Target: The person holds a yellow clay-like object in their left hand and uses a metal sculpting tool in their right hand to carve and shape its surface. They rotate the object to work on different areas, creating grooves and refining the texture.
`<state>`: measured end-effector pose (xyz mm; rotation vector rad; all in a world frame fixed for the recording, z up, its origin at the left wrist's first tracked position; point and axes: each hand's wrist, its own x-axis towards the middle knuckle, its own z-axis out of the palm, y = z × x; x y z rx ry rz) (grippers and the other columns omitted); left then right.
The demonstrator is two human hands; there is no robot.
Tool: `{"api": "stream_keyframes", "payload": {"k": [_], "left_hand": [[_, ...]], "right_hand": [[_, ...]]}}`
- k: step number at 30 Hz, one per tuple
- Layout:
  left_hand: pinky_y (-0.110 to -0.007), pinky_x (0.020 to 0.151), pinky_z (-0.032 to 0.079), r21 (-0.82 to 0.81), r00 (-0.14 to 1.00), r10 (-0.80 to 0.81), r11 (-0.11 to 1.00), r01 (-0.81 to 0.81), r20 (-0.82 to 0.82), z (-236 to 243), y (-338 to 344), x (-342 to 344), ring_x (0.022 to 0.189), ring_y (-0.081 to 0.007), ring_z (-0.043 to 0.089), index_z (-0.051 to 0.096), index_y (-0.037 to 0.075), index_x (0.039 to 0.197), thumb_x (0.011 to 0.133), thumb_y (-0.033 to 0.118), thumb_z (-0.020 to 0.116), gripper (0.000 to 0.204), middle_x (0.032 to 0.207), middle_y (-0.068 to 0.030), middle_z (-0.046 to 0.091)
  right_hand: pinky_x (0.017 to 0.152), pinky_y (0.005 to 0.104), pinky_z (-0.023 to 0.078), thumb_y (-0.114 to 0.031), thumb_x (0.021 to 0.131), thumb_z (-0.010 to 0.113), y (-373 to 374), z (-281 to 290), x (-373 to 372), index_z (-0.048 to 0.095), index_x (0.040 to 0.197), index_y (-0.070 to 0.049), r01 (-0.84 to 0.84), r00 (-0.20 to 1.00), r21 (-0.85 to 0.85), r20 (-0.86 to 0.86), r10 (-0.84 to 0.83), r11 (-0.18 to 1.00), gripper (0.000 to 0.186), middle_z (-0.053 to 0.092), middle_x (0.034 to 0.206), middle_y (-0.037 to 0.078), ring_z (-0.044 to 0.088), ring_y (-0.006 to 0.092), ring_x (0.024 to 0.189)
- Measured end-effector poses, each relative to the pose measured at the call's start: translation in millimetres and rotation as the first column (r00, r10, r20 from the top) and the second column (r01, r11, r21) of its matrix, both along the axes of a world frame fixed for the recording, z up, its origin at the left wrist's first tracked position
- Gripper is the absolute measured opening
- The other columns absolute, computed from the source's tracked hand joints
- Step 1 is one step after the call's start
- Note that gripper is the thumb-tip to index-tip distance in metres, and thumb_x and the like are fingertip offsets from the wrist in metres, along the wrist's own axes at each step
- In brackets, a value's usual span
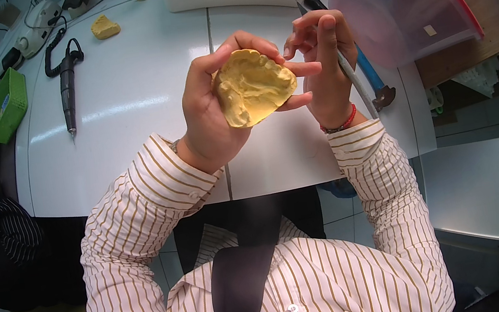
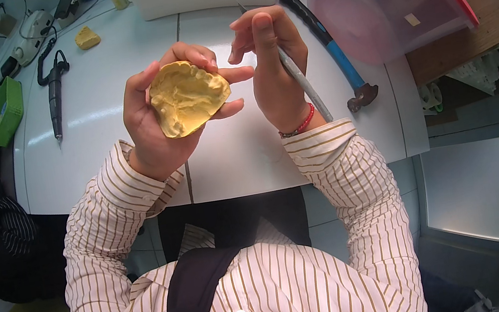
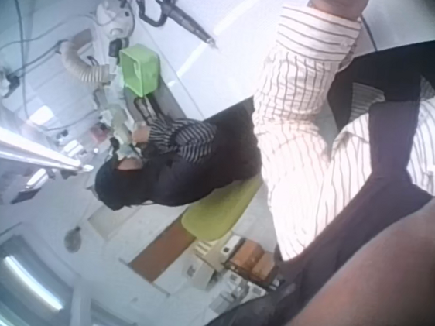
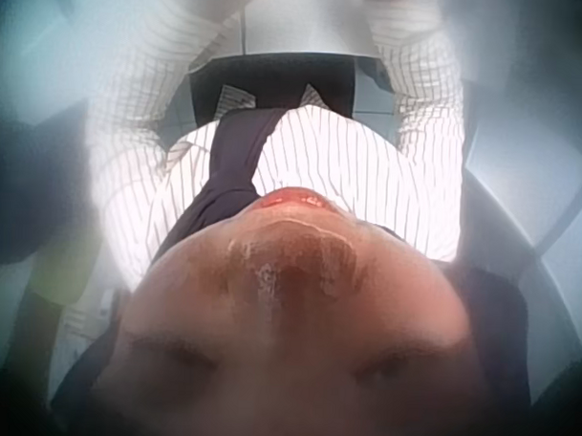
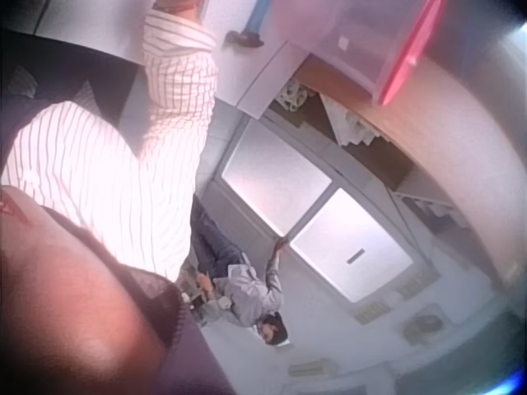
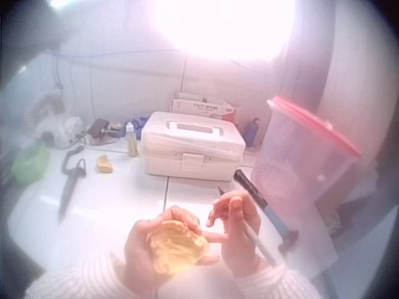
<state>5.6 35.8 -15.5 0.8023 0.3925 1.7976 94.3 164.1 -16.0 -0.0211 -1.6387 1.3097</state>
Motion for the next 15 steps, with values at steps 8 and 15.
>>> {"api": "stream_keyframes", "payload": {"k": [8,15], "left_hand": [[-0.043,0.086,0.053,-0.120,0.998,0.061,0.991,-0.060,0.007,1.0,-3.6,-1.8,0.114,-0.0306,0.054,0.052,0.003,0.105,0.089,0.045,0.033,0.049,0.105,-0.0081,0.053],[-0.045,0.091,0.048,-0.272,0.976,0.217,0.937,-0.218,-0.034,8.0,0.0,0.1,0.111,-0.0299,0.056,0.052,0.002,0.112,0.091,0.041,0.028,0.050,0.112,-0.0128,0.057]], "right_hand": [[0.061,0.0246,0.048,-0.039,0.097,0.041,-5.0,0.9,1.7,0.051,0.086,-0.003,-0.101,0.993,-0.086,-0.078,0.094,0.991,0.039,0.052,0.071,0.003,0.054,0.0093,0.063],[0.061,0.0278,0.050,-0.038,0.098,0.038,-3.8,1.5,1.8,0.049,0.088,-0.003,-0.093,0.993,-0.094,-0.084,0.085,0.991,0.038,0.051,0.071,0.006,0.057,0.0150,0.060]]}}
